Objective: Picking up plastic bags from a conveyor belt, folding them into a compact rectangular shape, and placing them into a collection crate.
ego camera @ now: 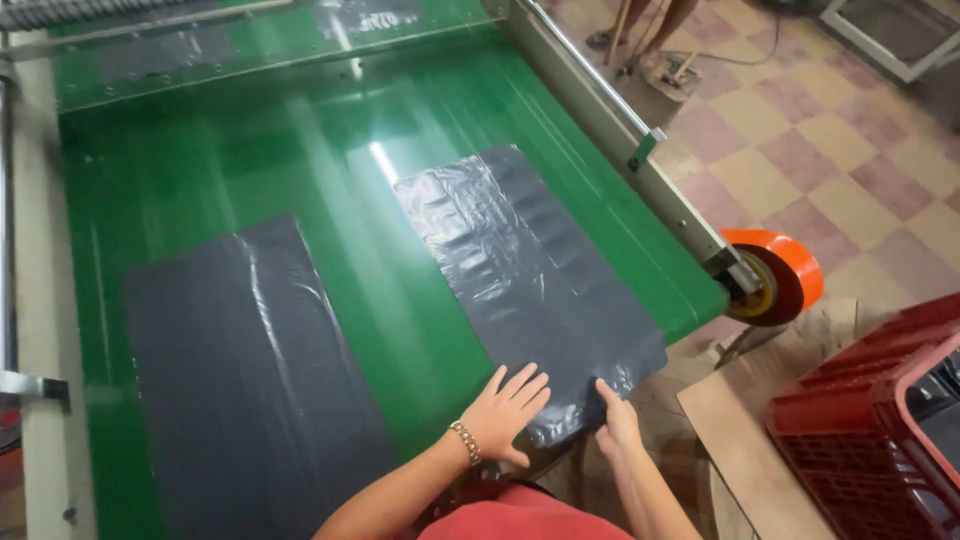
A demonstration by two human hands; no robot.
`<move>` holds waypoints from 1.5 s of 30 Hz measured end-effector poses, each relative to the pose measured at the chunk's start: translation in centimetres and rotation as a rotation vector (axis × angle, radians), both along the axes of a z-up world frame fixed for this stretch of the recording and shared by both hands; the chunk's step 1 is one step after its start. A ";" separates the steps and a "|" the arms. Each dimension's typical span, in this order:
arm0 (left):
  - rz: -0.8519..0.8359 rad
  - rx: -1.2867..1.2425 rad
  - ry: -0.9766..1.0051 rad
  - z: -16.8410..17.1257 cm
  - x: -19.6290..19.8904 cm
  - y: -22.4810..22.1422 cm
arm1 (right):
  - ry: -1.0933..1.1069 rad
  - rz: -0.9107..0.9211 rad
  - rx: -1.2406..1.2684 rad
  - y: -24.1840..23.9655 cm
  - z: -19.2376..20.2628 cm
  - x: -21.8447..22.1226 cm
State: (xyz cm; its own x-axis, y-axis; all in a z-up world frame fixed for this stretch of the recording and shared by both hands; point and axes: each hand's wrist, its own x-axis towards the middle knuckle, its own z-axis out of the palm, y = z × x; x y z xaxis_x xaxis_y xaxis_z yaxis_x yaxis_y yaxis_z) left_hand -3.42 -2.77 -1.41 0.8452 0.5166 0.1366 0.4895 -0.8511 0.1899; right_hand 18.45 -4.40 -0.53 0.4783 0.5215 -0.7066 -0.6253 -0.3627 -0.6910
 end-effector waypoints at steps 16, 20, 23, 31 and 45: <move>0.873 -0.420 -0.972 -0.1 -2.3 23.1 | -0.012 0.782 0.890 22.7 5.6 -1.4; 1.141 -0.484 -0.851 -4.9 -5.3 33.3 | -0.245 0.833 0.829 29.7 1.6 0.3; 1.241 -0.426 -0.635 -7.8 -6.3 36.3 | -0.642 0.817 0.724 33.7 -1.1 2.2; 1.378 -0.502 -0.610 -5.7 -7.1 37.7 | -1.663 0.843 0.278 45.1 -4.7 3.0; 1.099 0.266 -0.160 0.8 -0.1 34.5 | -1.338 1.015 -0.137 54.1 -5.7 -1.1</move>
State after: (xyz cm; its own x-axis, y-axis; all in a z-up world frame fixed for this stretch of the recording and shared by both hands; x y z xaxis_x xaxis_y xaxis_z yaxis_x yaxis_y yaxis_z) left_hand -3.53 31.72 -0.61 -0.0829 0.9049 0.4174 0.9808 0.0000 0.1950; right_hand 17.39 49.70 -6.23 0.2705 0.9469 -0.1737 0.8402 -0.3203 -0.4377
